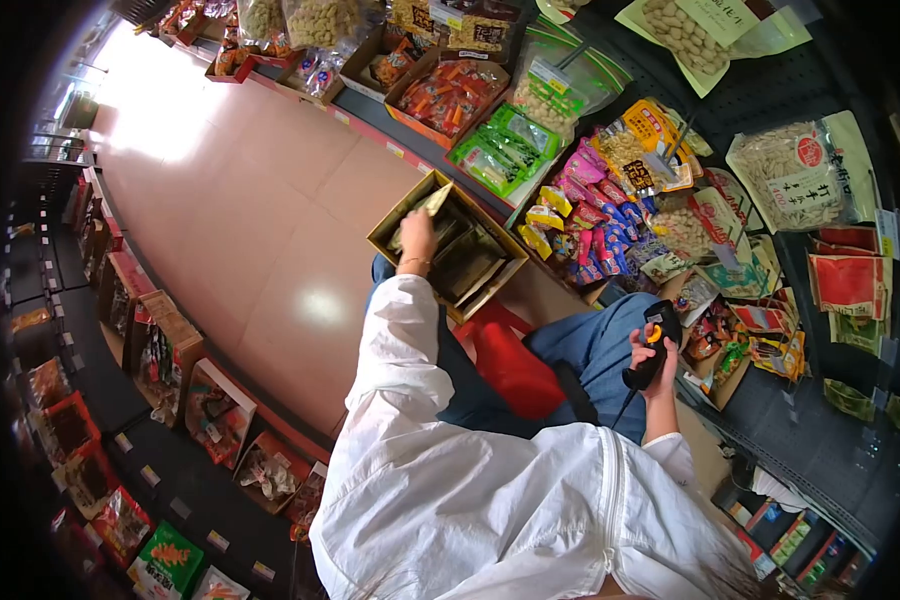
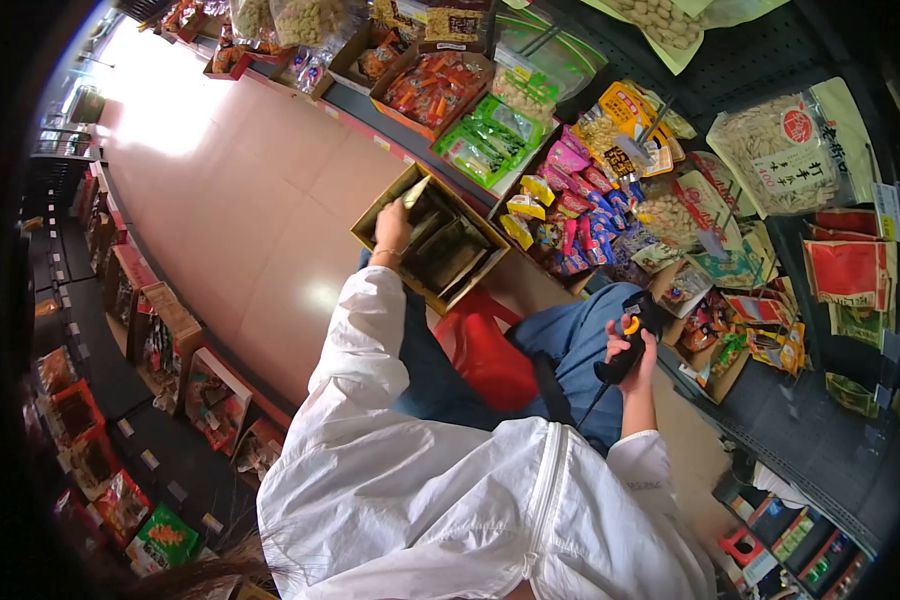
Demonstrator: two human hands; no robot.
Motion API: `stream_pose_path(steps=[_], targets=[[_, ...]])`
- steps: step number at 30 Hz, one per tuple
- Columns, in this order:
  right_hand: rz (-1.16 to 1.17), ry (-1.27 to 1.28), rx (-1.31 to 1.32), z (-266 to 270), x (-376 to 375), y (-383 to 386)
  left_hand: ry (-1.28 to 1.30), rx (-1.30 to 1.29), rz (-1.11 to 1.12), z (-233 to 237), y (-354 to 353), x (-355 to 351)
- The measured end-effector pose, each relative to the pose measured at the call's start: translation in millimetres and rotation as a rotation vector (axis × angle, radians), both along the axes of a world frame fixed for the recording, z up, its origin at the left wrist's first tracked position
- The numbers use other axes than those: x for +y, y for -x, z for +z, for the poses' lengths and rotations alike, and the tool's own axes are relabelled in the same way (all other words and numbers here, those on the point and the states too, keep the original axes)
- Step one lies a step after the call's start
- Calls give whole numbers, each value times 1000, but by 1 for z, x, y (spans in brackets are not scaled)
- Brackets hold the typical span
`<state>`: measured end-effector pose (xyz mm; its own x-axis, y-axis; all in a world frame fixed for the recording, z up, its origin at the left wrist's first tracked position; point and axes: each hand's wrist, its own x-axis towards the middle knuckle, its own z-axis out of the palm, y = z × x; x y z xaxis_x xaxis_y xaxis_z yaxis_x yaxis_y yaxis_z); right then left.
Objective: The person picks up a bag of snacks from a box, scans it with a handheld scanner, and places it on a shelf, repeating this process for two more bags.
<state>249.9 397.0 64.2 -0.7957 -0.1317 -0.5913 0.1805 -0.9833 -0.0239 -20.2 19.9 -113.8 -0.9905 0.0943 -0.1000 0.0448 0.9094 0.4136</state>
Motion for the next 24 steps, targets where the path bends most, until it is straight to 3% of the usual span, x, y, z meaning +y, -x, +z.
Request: stream_pose_path(steps=[4, 6, 8, 9, 10, 13, 16, 19, 22, 24], targets=[[10, -3, 18, -1, 0, -1, -153, -21, -85, 52, -11, 61], [22, -82, 15, 4, -5, 0, -183, -40, -124, 101, -18, 87], [38, -117, 49, 2, -5, -3, -298, 127, -148, 125, -26, 107], [34, -124, 52, 2, -5, -4, -334, 11, -163, 144, -26, 114], [27, -131, 54, 2, -4, -5, -279, 24, -303, 161, -27, 118], [4, -101, 116, -5, 0, -8, -461, 201, -407, 238, -56, 136], [-69, 257, 203, -9, -3, -1, -456, 379, -592, 321, -85, 145], [-71, 519, 285, -5, -27, 11, -449, 641, -734, 366, -110, 147], [40, 502, 272, 11, -58, 18, -511, 850, -789, 387, -120, 145], [25, 154, 238, 12, -76, 18, -742, 869, -789, 393, -128, 145]])
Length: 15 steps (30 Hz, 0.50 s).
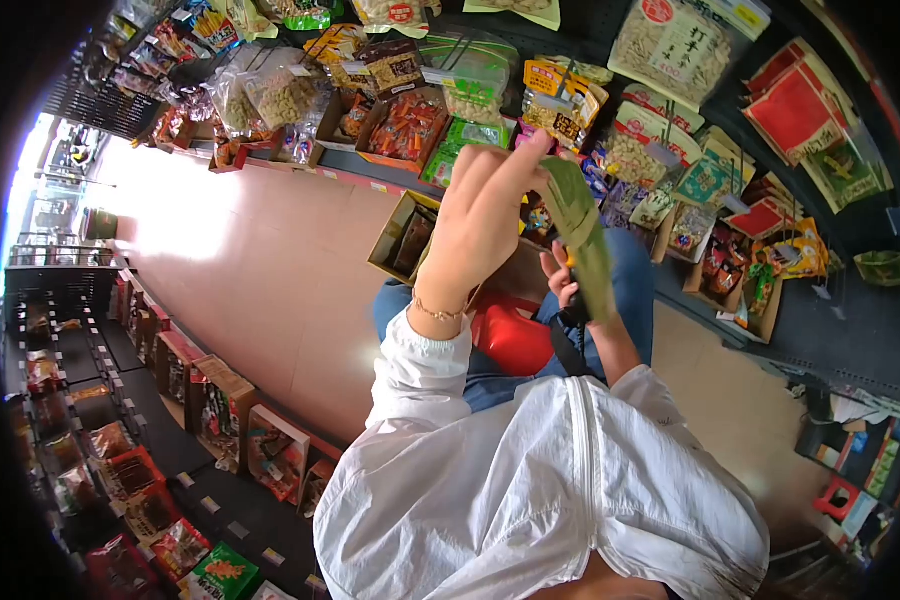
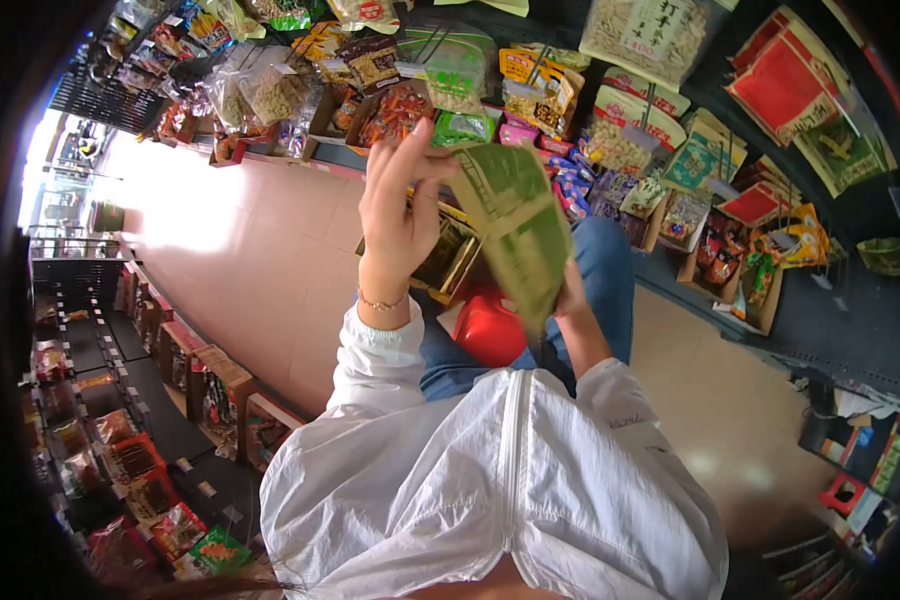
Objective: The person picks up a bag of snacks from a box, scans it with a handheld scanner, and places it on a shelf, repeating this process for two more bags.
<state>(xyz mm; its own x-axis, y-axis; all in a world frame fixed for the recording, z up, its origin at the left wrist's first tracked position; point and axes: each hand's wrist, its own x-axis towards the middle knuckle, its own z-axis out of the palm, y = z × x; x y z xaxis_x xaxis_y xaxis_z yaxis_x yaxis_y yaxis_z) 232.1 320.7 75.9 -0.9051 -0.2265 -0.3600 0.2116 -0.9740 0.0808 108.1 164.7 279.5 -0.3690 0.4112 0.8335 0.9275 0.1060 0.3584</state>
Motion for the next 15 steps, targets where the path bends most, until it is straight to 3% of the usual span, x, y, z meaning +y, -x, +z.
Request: stream_pose_path(steps=[1, 2, 4, 6, 8, 10, 12, 14, 15], targets=[[63, 62, 87, 2, -2, 3, -36, -26, -69, 4, -5, 1], [-4, -340, 44, 22, -15, 2, -24, -20, -74, 4, -9, 5], [18, -313, 175, 37, -21, -7, -344, -219, -200, 2, -15, 13], [-33, -311, 118, 39, -22, -16, -531, -462, -227, 1, -18, 19], [-80, -317, 58, 57, -23, -25, -692, -604, -489, -3, -13, 19], [-214, -663, 7, 100, -20, -31, -662, -632, -433, 9, -27, 19], [-275, -686, -40, 98, -7, -45, -636, -657, -381, 24, -41, 14], [-190, -608, 369, 96, 5, -55, -627, -913, -675, 35, -49, 7], [-191, -565, 374, 99, 8, -59, -653, -787, -391, 19, -44, 23]])
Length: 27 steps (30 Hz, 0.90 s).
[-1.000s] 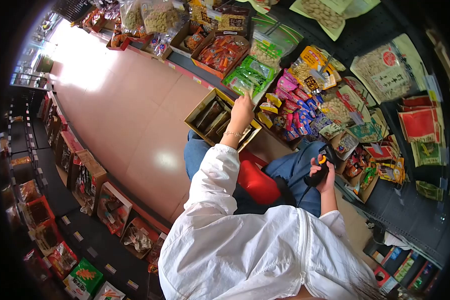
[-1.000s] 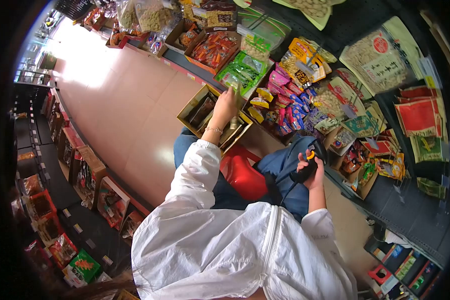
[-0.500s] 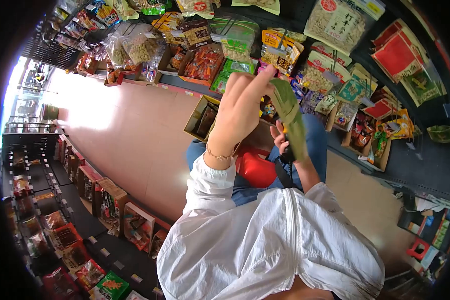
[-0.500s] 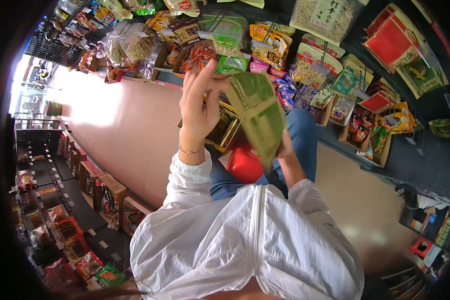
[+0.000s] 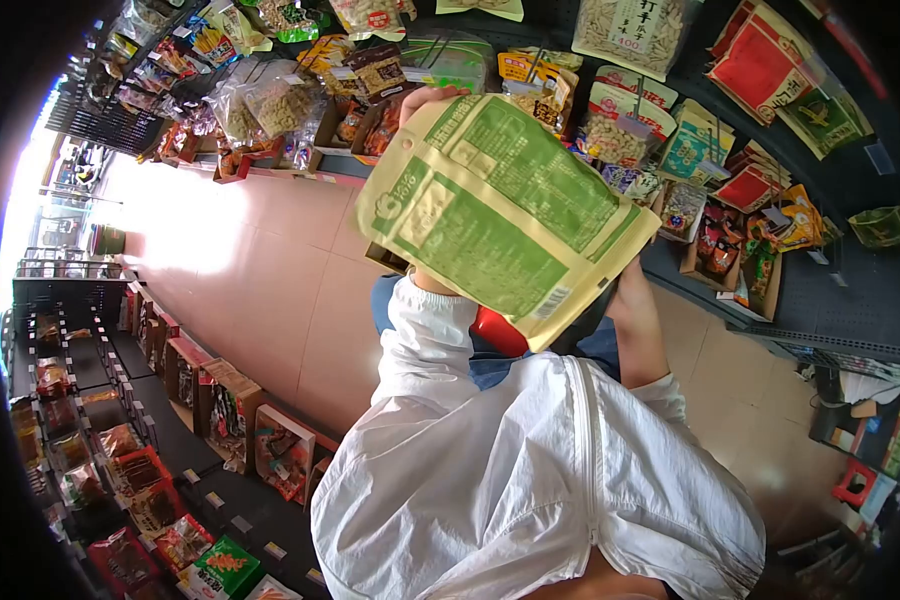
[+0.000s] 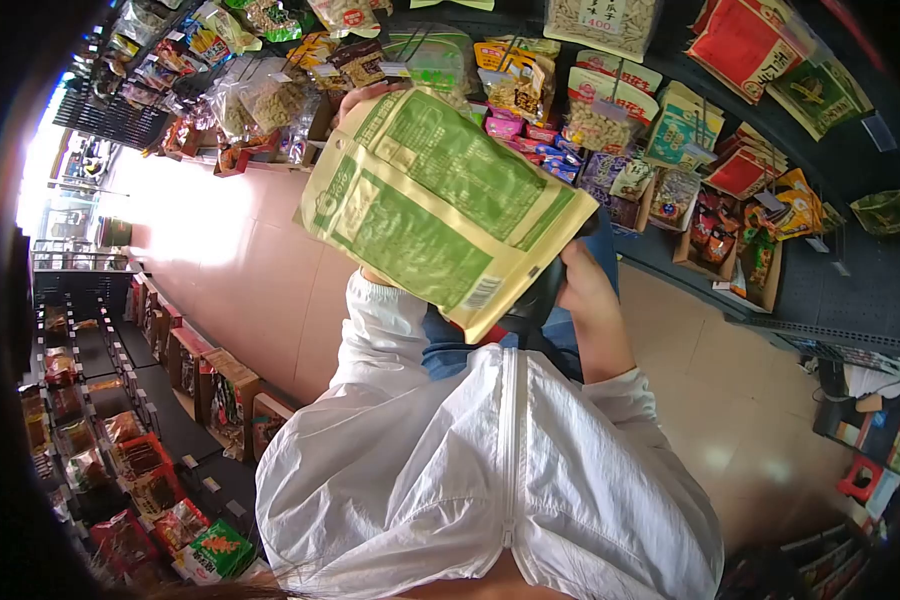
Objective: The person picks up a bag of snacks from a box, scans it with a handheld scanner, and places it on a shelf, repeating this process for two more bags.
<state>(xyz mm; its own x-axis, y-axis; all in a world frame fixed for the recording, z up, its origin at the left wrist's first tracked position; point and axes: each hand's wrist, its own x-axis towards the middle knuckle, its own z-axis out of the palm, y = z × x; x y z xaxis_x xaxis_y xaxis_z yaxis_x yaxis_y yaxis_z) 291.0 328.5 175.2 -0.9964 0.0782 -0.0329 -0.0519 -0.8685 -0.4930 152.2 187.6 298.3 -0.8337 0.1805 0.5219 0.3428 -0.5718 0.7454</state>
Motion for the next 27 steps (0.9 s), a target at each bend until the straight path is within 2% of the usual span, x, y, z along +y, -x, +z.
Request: stream_pose_path(steps=[1, 3, 7, 9, 10, 13, 14, 15, 17, 19, 21, 27], targets=[[-6, -6, -1, 3, 0, -4, -6, -1, -6, -4, 1, 2], [-81, -118, -51, 13, -5, -11, -160, -19, -281, -10, 0, 3], [-107, -49, -32, 26, -12, -12, -463, -35, -794, -16, 1, -6], [-129, -84, -96, 33, -14, -11, -475, -54, -778, -15, 12, -3], [-160, -120, -158, 37, -15, -11, -486, -73, -771, -24, -12, -19], [-105, -64, -64, 50, -14, -5, -520, -108, -746, -31, -1, -19], [-153, -184, -12, 52, -14, -4, -532, -113, -734, -29, 3, -21], [-134, -183, -7, 53, -6, -5, -541, -118, -720, -31, 1, -20], [-91, -591, 154, 68, -6, -13, -558, -130, -694, -36, -11, -41], [64, -592, 100, 86, -21, -18, -567, -152, -672, -40, -12, -41], [197, -686, 79, 80, -28, -23, -582, -169, -654, -43, 1, -32], [247, -776, -33, 79, -39, -24, -638, -221, -628, -55, 11, -31]])
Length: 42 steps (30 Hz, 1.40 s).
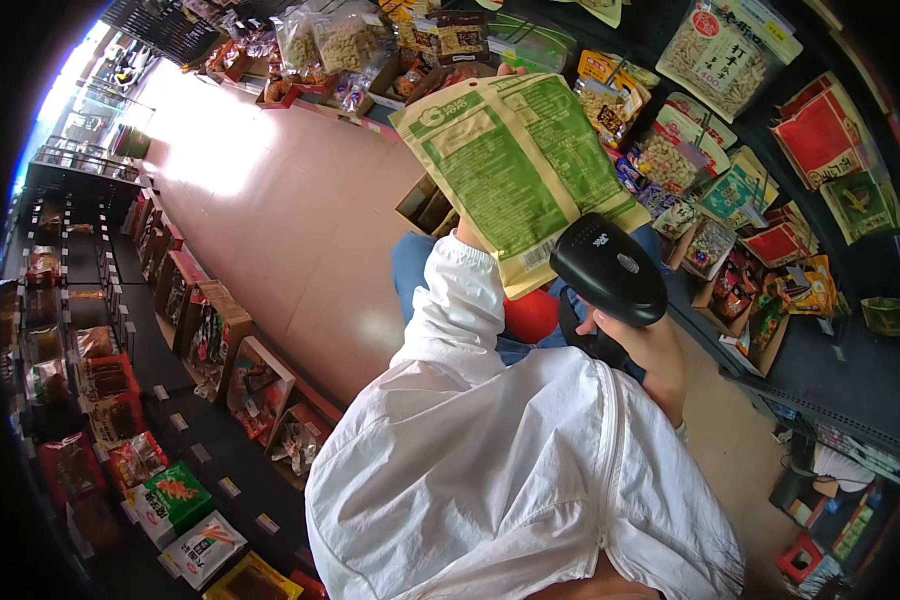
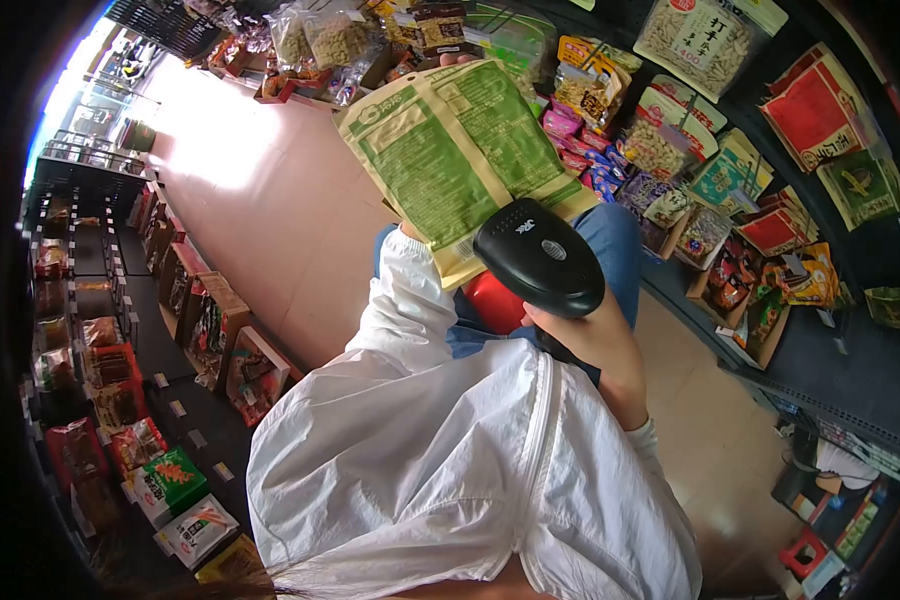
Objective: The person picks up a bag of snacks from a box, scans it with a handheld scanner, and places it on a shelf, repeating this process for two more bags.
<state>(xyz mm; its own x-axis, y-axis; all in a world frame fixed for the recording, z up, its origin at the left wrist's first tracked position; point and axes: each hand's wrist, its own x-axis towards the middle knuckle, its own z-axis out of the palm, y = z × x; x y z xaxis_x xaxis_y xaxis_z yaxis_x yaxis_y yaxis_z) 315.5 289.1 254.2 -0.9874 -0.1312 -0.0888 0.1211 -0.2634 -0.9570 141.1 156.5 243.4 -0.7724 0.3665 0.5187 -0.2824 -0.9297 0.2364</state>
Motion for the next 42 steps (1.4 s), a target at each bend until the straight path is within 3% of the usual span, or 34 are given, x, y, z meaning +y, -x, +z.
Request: stream_pose_path(steps=[2, 4, 8, 11, 16, 22, 23, 24, 26, 28, 30, 31, 32, 34, 36, 39, 40, 42], targets=[[6, 4, -14, 2, 0, 0, -4, -9, -3, -3, 1, -1], [10, 4, -30, 3, -2, -1, 84, 87, 277, -7, 1, 1], [-14, -48, 38, 8, -9, 0, 155, 128, 297, -8, 5, -8], [9, -26, 38, 1, 1, 3, 42, -79, 199, -5, 3, -1], [-57, -4, 40, 2, 3, 4, 167, -55, 472, -6, 12, -3], [-17, -328, 282, -14, 12, -6, 314, 3, 751, -1, 37, 7], [-67, -334, 335, -20, 16, -7, 846, 145, 1236, 8, 41, 13], [-117, -342, 389, -24, 18, -8, 841, 156, 1223, 15, 41, 14], [-174, -305, 369, -32, 21, -5, 1219, 786, 1540, 29, 37, 10], [-228, -273, 353, -32, 27, -3, 1133, 823, 1587, 30, 45, 14], [-336, -302, 338, -27, 30, -1, 1323, 977, 1658, 40, 49, 9], [-333, -129, 214, -18, 30, -2, 1381, 1036, 1609, 46, 50, 6], [-344, -129, 217, -15, 31, -3, 1370, 1043, 1604, 50, 55, 3], [-366, -130, 232, -9, 35, -2, 1370, 1194, 1318, 56, 63, -2], [-365, -156, 289, -6, 40, 0, 1338, 1195, 1246, 60, 61, 2], [-487, -160, 273, -11, 45, -4, 1357, 857, 883, 66, 46, 9], [-492, -134, 263, -9, 44, -6, 1338, 875, 868, 67, 40, 10], [-525, -101, 237, -9, 48, -7, 1212, 655, 687, 70, 32, 19]])
